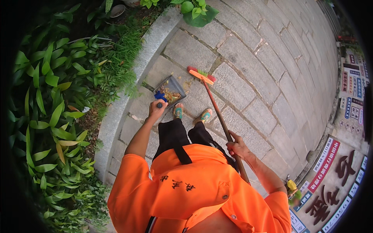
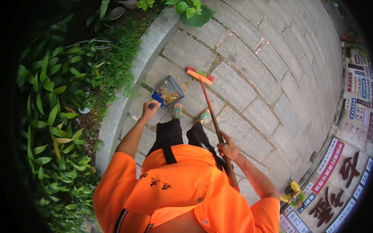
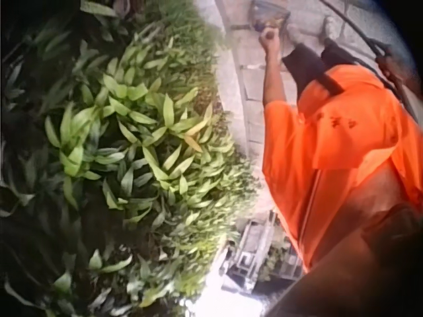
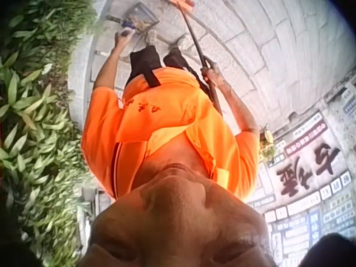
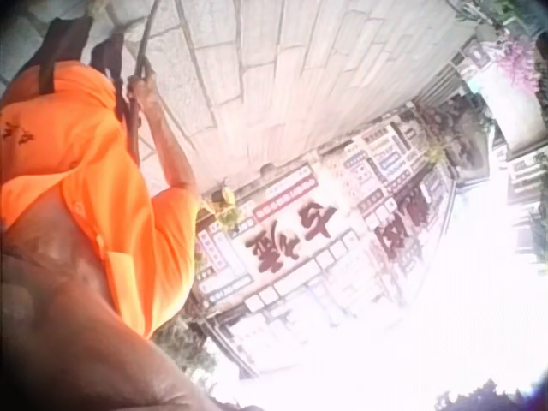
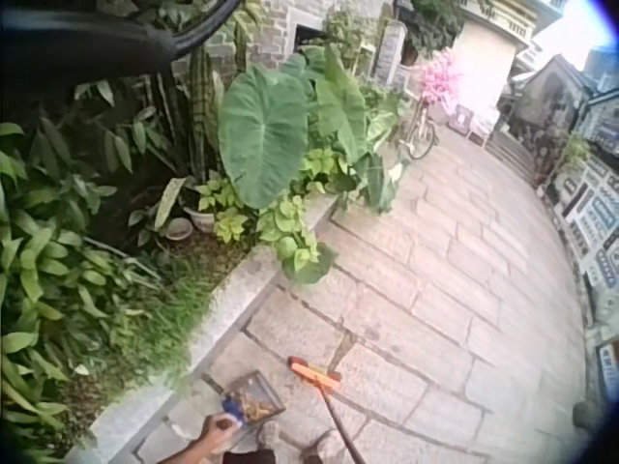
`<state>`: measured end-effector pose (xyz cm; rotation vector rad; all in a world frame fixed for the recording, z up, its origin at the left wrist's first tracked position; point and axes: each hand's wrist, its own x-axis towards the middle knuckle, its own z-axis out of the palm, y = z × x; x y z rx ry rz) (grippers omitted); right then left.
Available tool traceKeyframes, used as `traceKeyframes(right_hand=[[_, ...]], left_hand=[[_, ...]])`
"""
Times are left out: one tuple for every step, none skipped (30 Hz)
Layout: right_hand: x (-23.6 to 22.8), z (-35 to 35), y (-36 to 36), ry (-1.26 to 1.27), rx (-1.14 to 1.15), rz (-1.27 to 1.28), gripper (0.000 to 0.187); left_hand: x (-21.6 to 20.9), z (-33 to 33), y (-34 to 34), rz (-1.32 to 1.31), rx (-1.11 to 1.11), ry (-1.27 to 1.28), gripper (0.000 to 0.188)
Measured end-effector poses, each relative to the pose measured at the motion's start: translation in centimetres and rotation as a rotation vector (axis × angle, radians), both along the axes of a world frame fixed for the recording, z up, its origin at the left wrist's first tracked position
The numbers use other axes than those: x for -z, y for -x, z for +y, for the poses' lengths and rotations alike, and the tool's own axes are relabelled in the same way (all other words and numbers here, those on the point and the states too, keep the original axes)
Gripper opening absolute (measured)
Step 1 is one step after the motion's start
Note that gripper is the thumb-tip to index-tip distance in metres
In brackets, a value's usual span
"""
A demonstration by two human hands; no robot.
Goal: The person sweeps dry leaves and debris from a paved walkway and stone steps into a dustpan using a broom. They move along the path, sweeping around a bicycle and up a flight of stairs, collecting the debris into the dustpan held in their left hand.
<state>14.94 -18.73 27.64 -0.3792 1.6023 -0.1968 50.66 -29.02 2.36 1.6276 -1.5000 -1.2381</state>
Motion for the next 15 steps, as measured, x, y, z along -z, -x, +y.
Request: traceKeyframes(right_hand=[[-0.3,0.8,0.0,-0.021,0.019,-0.078,0.072],[-1.2,1.1,0.3,-0.109,0.216,-0.151,0.074],[-2.7,0.7,1.0,-0.174,0.389,-0.231,0.068],[-3.3,1.2,2.4,-0.164,0.429,-0.285,0.064],[-4.0,1.9,3.8,-0.154,0.468,-0.338,0.06],[-5.0,2.0,4.6,-0.137,0.507,-0.378,0.054],[-5.5,2.0,5.4,-0.15,0.554,-0.449,0.061],[-6.0,1.6,5.5,-0.112,0.481,-0.382,0.061],[-6.3,0.9,5.2,-0.072,0.415,-0.314,0.062],[-5.9,0.0,4.9,-0.012,0.266,-0.234,0.063],[-5.2,-1.3,4.7,0.048,0.115,-0.153,0.064],[-3.6,-2.5,5.0,0.13,-0.055,-0.1,0.068],[-2.6,-4.6,4.8,0.186,-0.24,-0.022,0.07],[-2.0,-6.6,4.0,0.215,-0.342,0.064,0.07],[-0.2,-7.8,3.7,0.24,-0.362,0.081,0.069]], left_hand=[[0.0,0.1,0.4,-0.009,-0.016,0.005,0.016],[-0.1,0.4,0.7,-0.026,-0.027,-0.012,0.016],[-0.2,0.9,1.0,-0.042,-0.038,-0.026,0.016],[-0.1,1.1,1.3,-0.056,-0.047,-0.038,0.016],[0.2,1.3,1.4,-0.033,-0.065,-0.037,0.016],[0.8,1.5,1.2,-0.013,-0.086,-0.035,0.016],[0.9,1.6,1.0,0.002,-0.106,-0.033,0.015],[0.9,1.9,0.7,0.022,-0.138,-0.048,0.016],[0.5,2.0,0.5,0.043,-0.163,-0.063,0.017],[0.2,2.1,0.3,0.066,-0.189,-0.078,0.018],[0.6,2.4,0.0,0.094,-0.209,-0.062,0.018],[1.3,2.9,-0.5,0.124,-0.233,-0.046,0.017],[1.8,3.2,-0.9,0.144,-0.259,-0.029,0.016],[1.8,3.3,-1.0,0.156,-0.276,-0.044,0.016],[1.7,3.3,-0.9,0.165,-0.289,-0.058,0.015]])
